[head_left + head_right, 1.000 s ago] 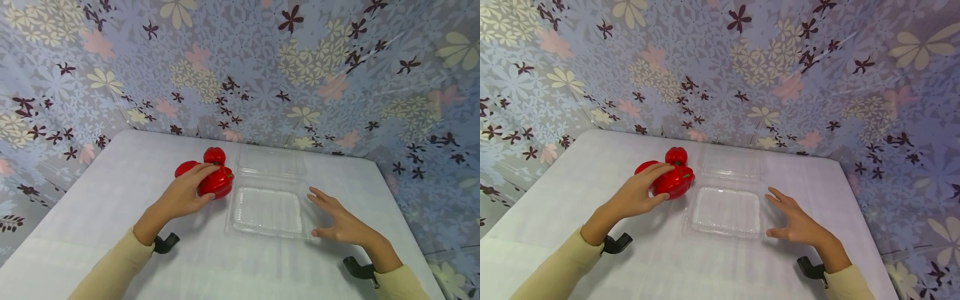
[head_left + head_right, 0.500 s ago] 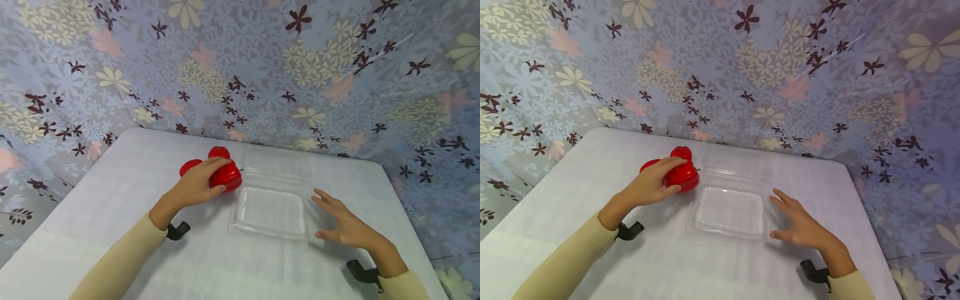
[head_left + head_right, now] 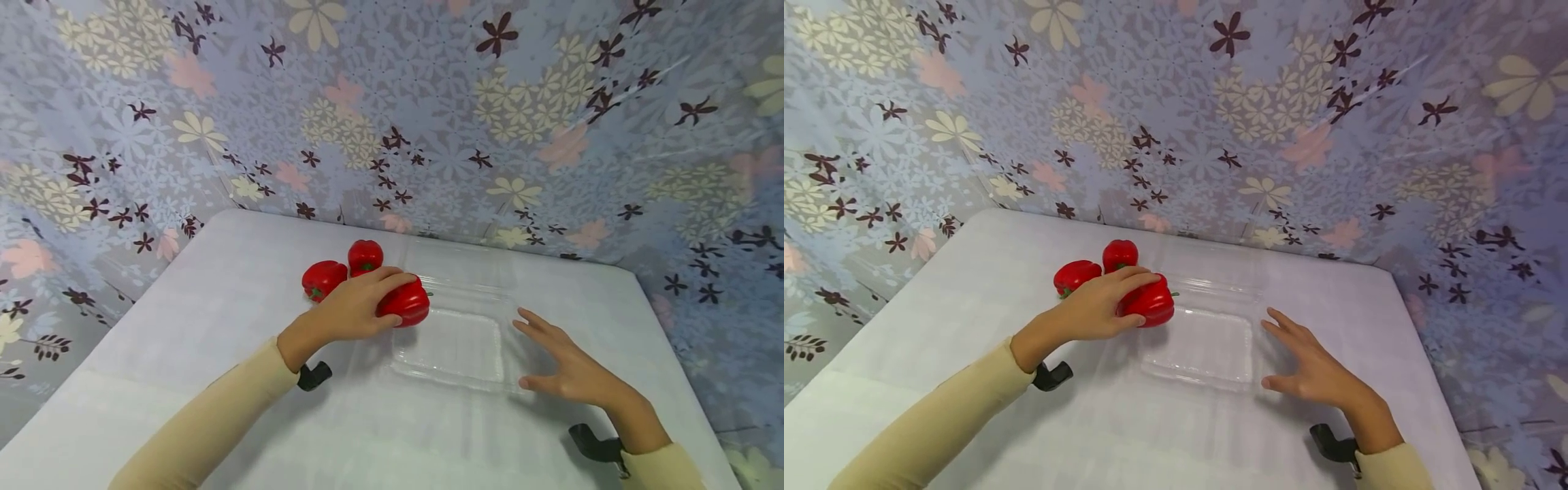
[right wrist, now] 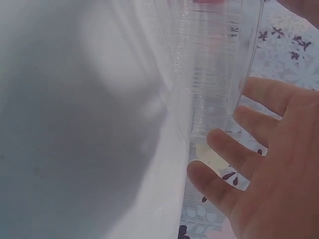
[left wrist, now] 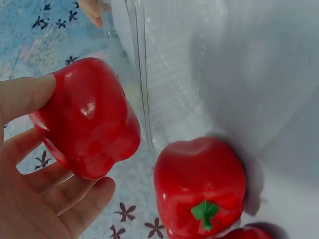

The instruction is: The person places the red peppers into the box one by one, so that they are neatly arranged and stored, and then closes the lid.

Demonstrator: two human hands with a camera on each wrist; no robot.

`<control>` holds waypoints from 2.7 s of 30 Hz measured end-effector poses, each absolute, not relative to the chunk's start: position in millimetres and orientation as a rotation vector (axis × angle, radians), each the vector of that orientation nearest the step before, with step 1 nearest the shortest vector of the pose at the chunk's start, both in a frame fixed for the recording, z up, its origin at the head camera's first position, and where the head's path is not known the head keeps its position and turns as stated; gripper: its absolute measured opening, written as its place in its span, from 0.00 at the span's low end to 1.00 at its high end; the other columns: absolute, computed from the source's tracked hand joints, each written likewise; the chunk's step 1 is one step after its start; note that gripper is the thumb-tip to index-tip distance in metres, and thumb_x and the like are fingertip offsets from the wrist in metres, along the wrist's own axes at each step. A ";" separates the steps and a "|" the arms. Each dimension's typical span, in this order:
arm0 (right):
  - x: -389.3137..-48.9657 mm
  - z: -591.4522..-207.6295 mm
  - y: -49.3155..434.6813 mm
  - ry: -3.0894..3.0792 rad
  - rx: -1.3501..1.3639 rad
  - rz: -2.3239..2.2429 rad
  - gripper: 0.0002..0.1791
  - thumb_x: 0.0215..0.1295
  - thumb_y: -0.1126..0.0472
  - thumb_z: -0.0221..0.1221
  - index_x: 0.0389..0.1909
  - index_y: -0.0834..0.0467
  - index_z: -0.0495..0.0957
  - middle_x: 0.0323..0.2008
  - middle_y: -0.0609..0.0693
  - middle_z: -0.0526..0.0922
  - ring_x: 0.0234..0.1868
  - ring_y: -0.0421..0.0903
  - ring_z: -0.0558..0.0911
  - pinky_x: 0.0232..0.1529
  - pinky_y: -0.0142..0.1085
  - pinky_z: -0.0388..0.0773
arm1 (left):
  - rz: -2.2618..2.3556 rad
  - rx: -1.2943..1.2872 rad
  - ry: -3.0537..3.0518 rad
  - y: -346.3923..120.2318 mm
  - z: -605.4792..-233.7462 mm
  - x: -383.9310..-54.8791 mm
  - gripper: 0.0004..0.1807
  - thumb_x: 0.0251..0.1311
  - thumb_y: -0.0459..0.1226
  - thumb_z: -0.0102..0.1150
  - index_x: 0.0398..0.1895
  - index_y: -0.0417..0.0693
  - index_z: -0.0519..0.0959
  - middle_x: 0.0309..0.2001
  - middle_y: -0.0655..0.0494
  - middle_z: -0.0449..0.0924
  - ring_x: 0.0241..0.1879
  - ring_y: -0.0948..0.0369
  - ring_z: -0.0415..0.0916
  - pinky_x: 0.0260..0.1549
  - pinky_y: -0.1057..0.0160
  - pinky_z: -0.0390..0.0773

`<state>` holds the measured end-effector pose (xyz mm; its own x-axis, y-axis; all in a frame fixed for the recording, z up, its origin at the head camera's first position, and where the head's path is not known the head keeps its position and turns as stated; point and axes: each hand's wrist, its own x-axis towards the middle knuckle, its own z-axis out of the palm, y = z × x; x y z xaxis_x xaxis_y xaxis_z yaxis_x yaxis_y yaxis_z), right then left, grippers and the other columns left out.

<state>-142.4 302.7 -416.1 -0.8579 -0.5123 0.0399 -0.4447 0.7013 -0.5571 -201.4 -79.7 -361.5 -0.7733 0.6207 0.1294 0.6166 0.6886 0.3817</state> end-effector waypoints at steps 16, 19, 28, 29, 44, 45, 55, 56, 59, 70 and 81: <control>-145.2 -414.1 300.8 2.785 -0.758 -0.842 0.49 0.55 0.52 0.72 0.75 0.59 0.59 0.77 0.66 0.51 0.71 0.75 0.54 0.54 0.76 0.59 | 0.583 1.109 2.774 -51.7 -365.8 -204.6 0.37 0.61 0.48 0.63 0.74 0.63 0.62 0.70 0.54 0.69 0.62 0.57 0.75 0.54 0.56 0.83; -144.8 -413.5 301.6 2.792 -0.762 -0.840 0.49 0.54 0.53 0.72 0.74 0.59 0.59 0.76 0.67 0.51 0.71 0.76 0.55 0.53 0.76 0.59 | 0.579 1.109 2.744 -47.6 -365.7 -205.3 0.37 0.61 0.48 0.62 0.74 0.63 0.62 0.70 0.54 0.68 0.63 0.56 0.74 0.55 0.55 0.82; -145.2 -412.0 299.2 2.787 -0.760 -0.862 0.48 0.54 0.52 0.72 0.74 0.59 0.60 0.77 0.65 0.52 0.72 0.75 0.54 0.54 0.77 0.59 | 0.570 1.089 2.761 -35.2 -370.8 -207.4 0.37 0.60 0.47 0.63 0.73 0.63 0.63 0.70 0.54 0.69 0.62 0.56 0.74 0.54 0.57 0.83; -144.5 -412.3 299.0 2.784 -0.759 -0.865 0.48 0.54 0.52 0.72 0.74 0.60 0.60 0.77 0.66 0.52 0.71 0.75 0.55 0.54 0.77 0.59 | 0.576 1.093 2.760 -33.7 -371.9 -207.2 0.37 0.60 0.47 0.62 0.73 0.63 0.63 0.70 0.54 0.69 0.62 0.56 0.74 0.54 0.57 0.83; -142.1 -415.2 302.5 2.835 -0.746 -0.781 0.49 0.53 0.50 0.72 0.73 0.60 0.62 0.76 0.65 0.55 0.71 0.72 0.58 0.56 0.77 0.62 | 0.621 1.135 2.728 -9.8 -384.7 -210.3 0.35 0.60 0.45 0.62 0.72 0.63 0.64 0.70 0.55 0.69 0.66 0.55 0.69 0.57 0.56 0.81; -142.3 -415.2 302.0 2.835 -0.741 -0.775 0.49 0.53 0.49 0.72 0.73 0.60 0.62 0.76 0.65 0.55 0.71 0.72 0.58 0.56 0.77 0.62 | 0.621 1.139 2.721 -8.3 -385.6 -210.4 0.35 0.60 0.45 0.62 0.72 0.63 0.64 0.70 0.55 0.69 0.66 0.55 0.69 0.57 0.56 0.81; -141.7 -414.9 296.0 2.813 -0.744 -0.811 0.48 0.53 0.51 0.72 0.72 0.62 0.63 0.75 0.66 0.55 0.71 0.72 0.58 0.57 0.76 0.62 | 0.615 1.121 2.700 2.6 -394.7 -209.6 0.36 0.60 0.45 0.62 0.73 0.64 0.64 0.70 0.56 0.69 0.66 0.56 0.69 0.57 0.57 0.81; -141.3 -415.0 296.1 2.813 -0.743 -0.812 0.48 0.53 0.51 0.72 0.72 0.62 0.63 0.76 0.66 0.55 0.71 0.72 0.58 0.57 0.76 0.62 | 0.613 1.120 2.701 3.7 -395.7 -209.3 0.36 0.60 0.45 0.62 0.73 0.64 0.64 0.70 0.56 0.69 0.66 0.56 0.70 0.57 0.56 0.81; -140.6 -416.0 297.3 2.817 -0.749 -0.804 0.48 0.53 0.51 0.72 0.72 0.62 0.62 0.76 0.66 0.55 0.71 0.72 0.58 0.57 0.76 0.62 | 0.618 1.111 2.702 7.1 -398.0 -208.8 0.36 0.61 0.45 0.62 0.73 0.65 0.64 0.71 0.56 0.69 0.66 0.57 0.70 0.58 0.56 0.81; -142.7 -416.9 301.2 2.826 -0.776 -0.825 0.48 0.53 0.52 0.72 0.72 0.62 0.62 0.75 0.67 0.55 0.71 0.71 0.58 0.58 0.75 0.62 | 0.643 1.075 2.691 24.0 -403.1 -211.5 0.37 0.61 0.44 0.64 0.73 0.66 0.63 0.72 0.57 0.66 0.68 0.57 0.68 0.60 0.54 0.79; -141.1 -417.5 302.1 2.821 -0.746 -0.836 0.48 0.53 0.52 0.72 0.72 0.61 0.63 0.76 0.66 0.55 0.71 0.70 0.58 0.59 0.75 0.62 | 0.686 1.077 2.688 35.2 -407.9 -209.8 0.37 0.61 0.43 0.65 0.73 0.64 0.63 0.73 0.58 0.65 0.68 0.57 0.68 0.61 0.55 0.79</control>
